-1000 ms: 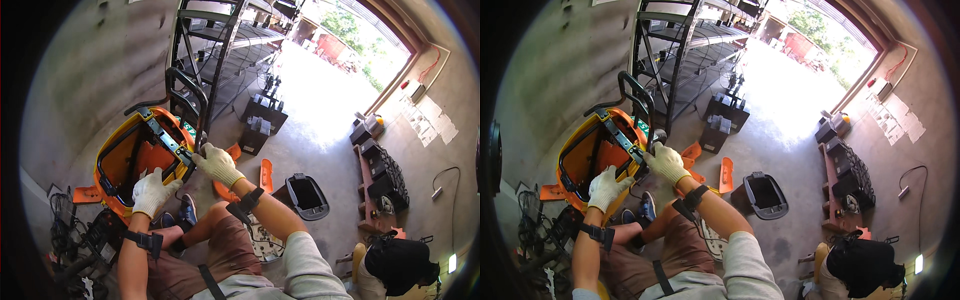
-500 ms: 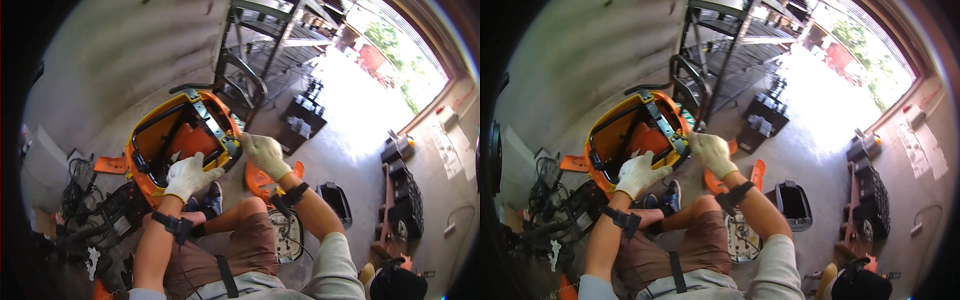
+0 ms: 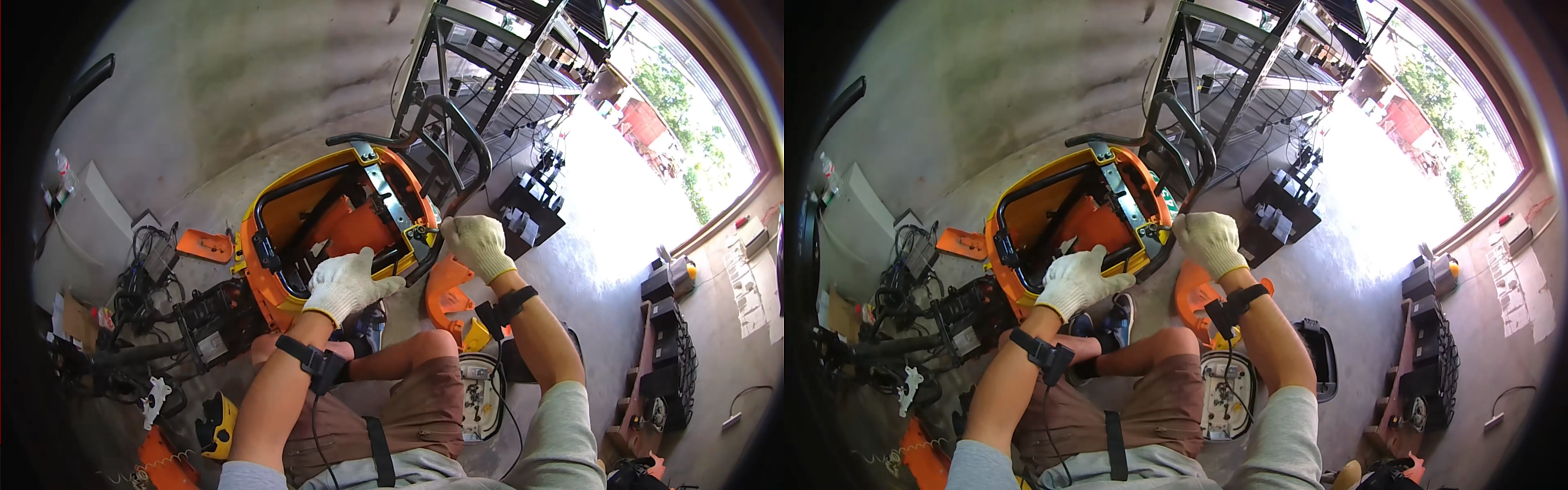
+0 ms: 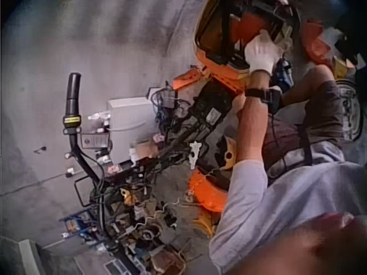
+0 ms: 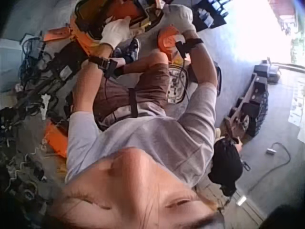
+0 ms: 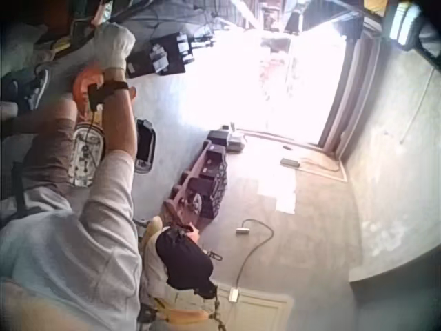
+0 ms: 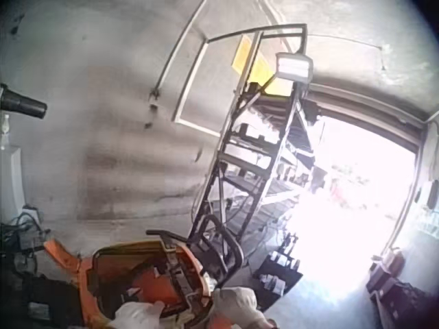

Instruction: The recorder is assembling and repairing components of a disassembled electric motorcycle, specifically focusing on the internal compartment and framing.

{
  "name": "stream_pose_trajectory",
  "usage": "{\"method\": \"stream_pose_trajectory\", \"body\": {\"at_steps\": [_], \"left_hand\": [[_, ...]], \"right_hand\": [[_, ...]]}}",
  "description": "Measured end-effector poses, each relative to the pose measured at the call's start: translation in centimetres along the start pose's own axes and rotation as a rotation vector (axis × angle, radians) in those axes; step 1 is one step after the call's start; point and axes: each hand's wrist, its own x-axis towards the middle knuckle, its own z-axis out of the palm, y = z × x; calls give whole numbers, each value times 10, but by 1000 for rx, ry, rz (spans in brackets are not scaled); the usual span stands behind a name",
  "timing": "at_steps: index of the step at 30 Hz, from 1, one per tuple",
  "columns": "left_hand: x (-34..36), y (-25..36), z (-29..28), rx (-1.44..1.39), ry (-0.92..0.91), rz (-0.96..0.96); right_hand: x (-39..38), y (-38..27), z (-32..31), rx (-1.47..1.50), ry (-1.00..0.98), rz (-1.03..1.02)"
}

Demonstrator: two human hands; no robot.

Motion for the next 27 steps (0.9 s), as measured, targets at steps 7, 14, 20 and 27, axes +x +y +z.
{"method": "stream_pose_trajectory", "body": {"at_steps": [7,14,20,27], "left_hand": [[0,0,-1,-7,-4,3],[-1,-1,1,-2,7,5],[-2,1,-2,0,-10,-4],[-2,0,1,5,13,16]], "right_hand": [[4,-3,2,-24,-7,-25],[7,-3,5,-120,-20,-46],[5,-2,11,-215,10,-78],[-8,-4,24,-173,61,10]]}}
